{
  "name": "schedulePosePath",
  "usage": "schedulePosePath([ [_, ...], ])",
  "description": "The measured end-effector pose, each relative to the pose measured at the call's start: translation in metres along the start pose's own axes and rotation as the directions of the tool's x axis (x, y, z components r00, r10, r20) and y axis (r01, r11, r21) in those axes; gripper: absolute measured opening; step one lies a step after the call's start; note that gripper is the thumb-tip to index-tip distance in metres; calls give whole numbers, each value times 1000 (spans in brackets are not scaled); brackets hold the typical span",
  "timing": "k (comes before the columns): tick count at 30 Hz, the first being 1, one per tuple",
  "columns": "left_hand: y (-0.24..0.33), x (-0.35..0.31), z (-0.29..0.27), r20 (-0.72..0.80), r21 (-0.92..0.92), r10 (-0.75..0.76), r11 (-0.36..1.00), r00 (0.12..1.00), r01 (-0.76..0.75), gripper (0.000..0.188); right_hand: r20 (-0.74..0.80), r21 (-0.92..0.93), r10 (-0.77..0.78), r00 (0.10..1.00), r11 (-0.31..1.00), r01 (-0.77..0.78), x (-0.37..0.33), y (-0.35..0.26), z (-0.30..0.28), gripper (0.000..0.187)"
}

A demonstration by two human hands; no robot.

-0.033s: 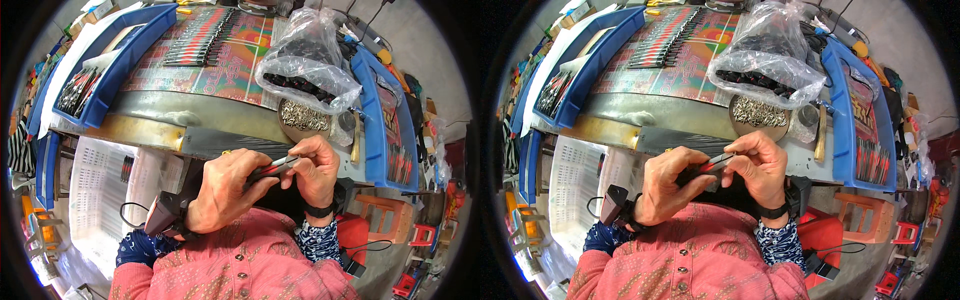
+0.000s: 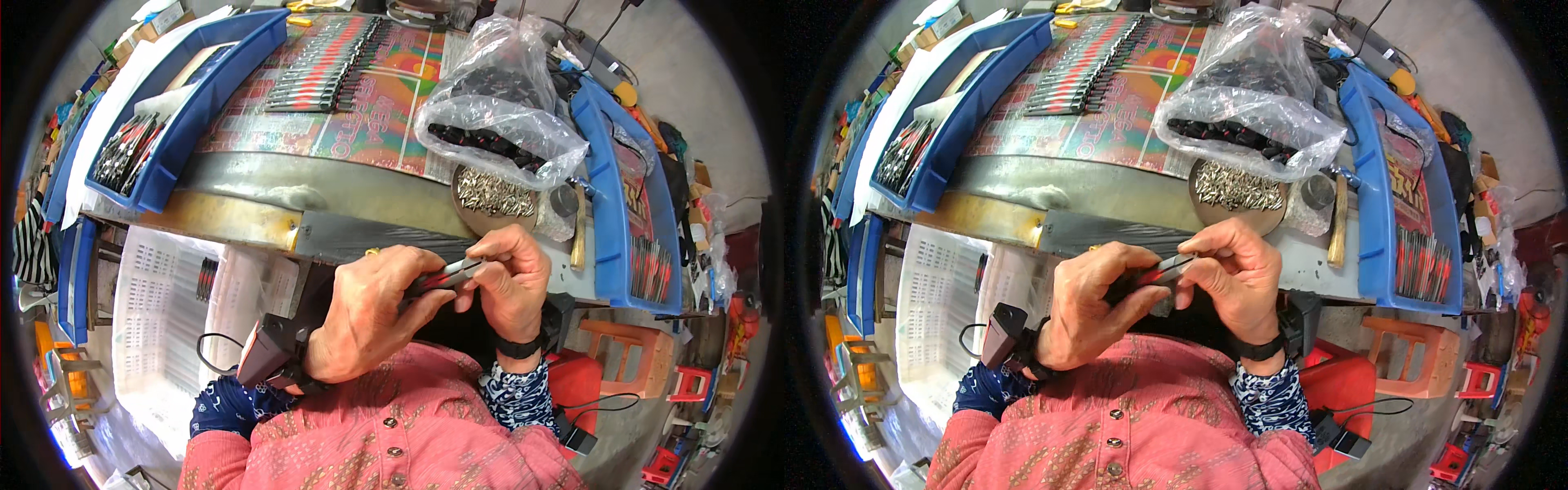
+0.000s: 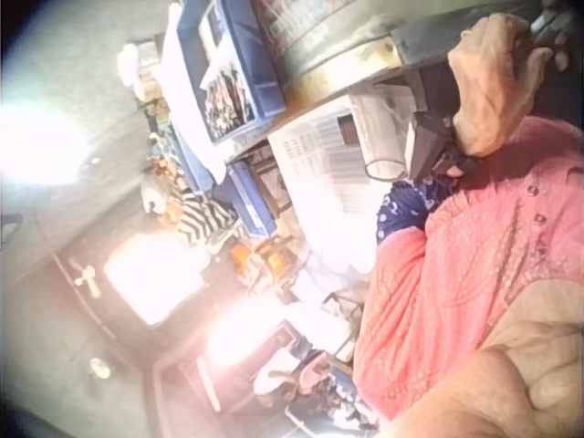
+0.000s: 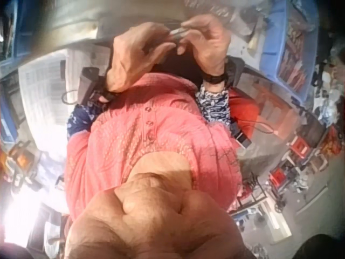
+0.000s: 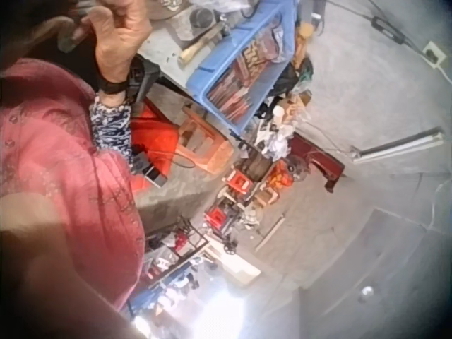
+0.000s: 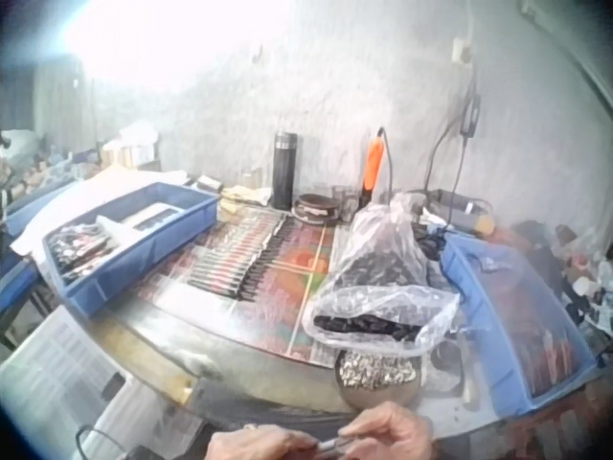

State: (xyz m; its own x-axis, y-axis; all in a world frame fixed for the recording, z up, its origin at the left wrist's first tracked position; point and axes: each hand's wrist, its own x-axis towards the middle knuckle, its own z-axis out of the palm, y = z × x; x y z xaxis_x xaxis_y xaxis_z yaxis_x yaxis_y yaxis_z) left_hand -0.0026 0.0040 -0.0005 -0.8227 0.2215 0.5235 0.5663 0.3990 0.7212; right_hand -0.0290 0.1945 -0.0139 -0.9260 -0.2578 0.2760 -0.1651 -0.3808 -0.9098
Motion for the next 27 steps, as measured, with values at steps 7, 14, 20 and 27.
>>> schedulePosePath([
  [7, -2, 10, 6, -15, -67, 5, 998, 1000, -6, 27, -30, -105, -32, 999, 994, 29, 2, 1, 5, 17],
  [14, -4, 13, 4, -14, -86, -26, 996, 1000, 25, 24, -23, -165, -13, 1000, 986, 9, 5, 3, 7, 16],
  [20, -5, 16, 1, -9, -74, -27, 997, 1000, 26, 25, -4, -221, -43, 999, 974, 41, 8, 2, 9, 15],
  [27, -6, 19, 0, -26, -65, 6, 998, 1000, -7, 25, -15, -236, -28, 999, 972, 23, 13, 2, 13, 16],
])
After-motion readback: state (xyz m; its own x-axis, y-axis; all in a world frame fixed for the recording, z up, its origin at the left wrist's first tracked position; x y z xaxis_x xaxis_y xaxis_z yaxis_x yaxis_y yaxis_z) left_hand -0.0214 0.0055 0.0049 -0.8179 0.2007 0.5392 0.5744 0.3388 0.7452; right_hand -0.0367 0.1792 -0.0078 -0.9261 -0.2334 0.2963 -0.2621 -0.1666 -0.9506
